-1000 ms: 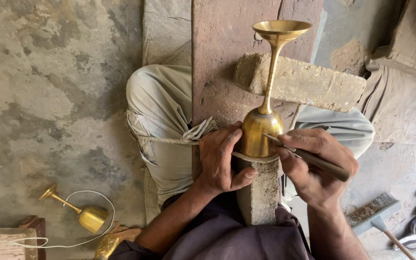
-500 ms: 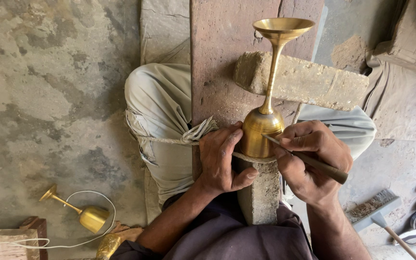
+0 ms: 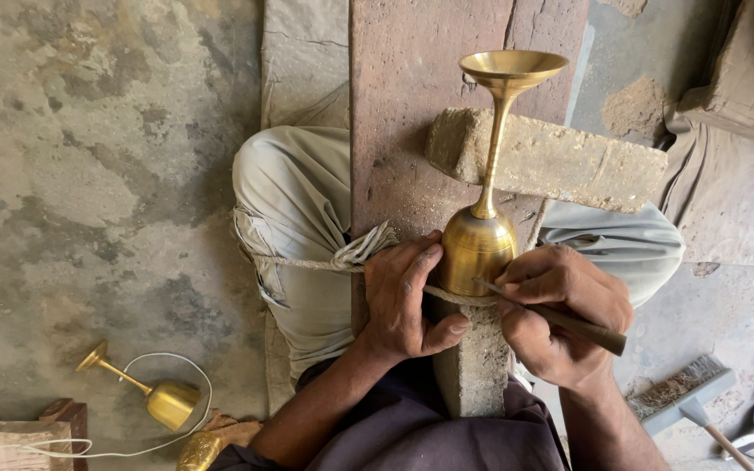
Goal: The person sits on the floor shaping a brass oil lamp clamped between bricks. They first score the brass base with a hand tool, then hold a metal punch against the lamp's base and strike it repeatedly with a wooden mallet, repositioning the punch to work around the surface, and finally wipe the lamp with a cloth.
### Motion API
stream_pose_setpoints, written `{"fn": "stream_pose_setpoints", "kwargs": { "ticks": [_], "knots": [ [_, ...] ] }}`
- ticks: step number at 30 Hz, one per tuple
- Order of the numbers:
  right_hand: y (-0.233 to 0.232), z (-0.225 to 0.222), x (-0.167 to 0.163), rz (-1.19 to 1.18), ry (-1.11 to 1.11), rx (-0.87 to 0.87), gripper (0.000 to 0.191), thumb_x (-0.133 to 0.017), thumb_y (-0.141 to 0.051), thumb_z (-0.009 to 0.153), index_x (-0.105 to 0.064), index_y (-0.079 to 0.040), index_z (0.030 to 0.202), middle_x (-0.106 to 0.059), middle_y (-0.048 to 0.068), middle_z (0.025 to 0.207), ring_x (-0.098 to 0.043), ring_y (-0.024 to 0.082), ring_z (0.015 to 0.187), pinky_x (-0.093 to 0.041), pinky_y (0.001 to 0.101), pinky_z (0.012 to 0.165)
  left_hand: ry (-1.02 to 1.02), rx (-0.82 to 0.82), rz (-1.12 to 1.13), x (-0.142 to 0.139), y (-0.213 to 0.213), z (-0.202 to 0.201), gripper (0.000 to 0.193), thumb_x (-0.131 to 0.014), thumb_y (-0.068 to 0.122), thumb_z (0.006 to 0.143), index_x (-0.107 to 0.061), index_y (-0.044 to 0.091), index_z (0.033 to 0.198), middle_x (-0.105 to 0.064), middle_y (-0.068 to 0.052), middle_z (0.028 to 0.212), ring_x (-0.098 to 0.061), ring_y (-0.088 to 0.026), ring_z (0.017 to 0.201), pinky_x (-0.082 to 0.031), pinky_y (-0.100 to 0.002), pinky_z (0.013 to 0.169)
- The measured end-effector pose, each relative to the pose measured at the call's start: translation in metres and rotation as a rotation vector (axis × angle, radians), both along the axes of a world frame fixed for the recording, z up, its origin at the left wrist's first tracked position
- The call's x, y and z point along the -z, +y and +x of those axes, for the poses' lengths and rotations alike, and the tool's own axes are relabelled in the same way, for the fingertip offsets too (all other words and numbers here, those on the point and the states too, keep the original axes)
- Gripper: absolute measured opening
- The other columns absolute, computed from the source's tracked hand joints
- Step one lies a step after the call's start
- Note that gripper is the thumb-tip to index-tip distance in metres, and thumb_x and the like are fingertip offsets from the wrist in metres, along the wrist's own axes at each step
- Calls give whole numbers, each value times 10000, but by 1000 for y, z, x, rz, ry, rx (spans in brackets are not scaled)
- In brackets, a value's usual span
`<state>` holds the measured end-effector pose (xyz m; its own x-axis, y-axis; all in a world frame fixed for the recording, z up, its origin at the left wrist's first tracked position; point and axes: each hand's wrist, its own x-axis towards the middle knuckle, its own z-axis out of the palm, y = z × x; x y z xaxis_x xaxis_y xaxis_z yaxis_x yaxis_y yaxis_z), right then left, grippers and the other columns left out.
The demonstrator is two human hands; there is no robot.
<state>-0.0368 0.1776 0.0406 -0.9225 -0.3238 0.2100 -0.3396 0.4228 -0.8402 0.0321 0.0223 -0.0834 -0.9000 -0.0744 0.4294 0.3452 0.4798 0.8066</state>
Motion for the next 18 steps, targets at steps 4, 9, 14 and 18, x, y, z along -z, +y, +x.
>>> {"fn": "stream_pose_setpoints", "kwargs": {
  "ticks": [4, 9, 14, 18],
  "knots": [
    [-3, 7, 4, -7, 0, -24, 79, -654, -2, 743, -622, 10, 815, -683, 131, 842, -706, 193, 717, -575, 270, 623, -9, -2, -7, 1, -9, 4, 757, -406, 659, 1071, -499, -4, 1424, -617, -200, 1386, -627, -311, 1268, -437, -479, 1111],
    [4, 14, 21, -228, -1, -59, 83, -638, -28, 750, -660, -24, 830, -707, 120, 841, -746, 169, 754, -656, 288, 689, -15, 13, -5, -3, -10, 3, 758, -416, 653, 1068, -502, -15, 1416, -617, -211, 1386, -623, -321, 1260, -435, -480, 1102],
    [20, 39, 27, -755, -371, 347, 118, -628, 55, 942, -665, 42, 1053, -682, 232, 1055, -709, 254, 905, -614, 341, 859, -2, 5, -6, -15, -2, -12, 722, -427, 618, 1077, -506, -22, 1401, -620, -211, 1368, -619, -319, 1238, -438, -484, 1102],
    [22, 58, 35, -929, -405, 468, 226, -572, 94, 973, -580, 22, 1187, -641, 214, 1111, -703, 256, 960, -619, 353, 870, -15, 25, -16, -23, 1, -13, 718, -430, 607, 1081, -484, -30, 1409, -612, -223, 1373, -602, -329, 1235, -435, -485, 1107]
  ]
}}
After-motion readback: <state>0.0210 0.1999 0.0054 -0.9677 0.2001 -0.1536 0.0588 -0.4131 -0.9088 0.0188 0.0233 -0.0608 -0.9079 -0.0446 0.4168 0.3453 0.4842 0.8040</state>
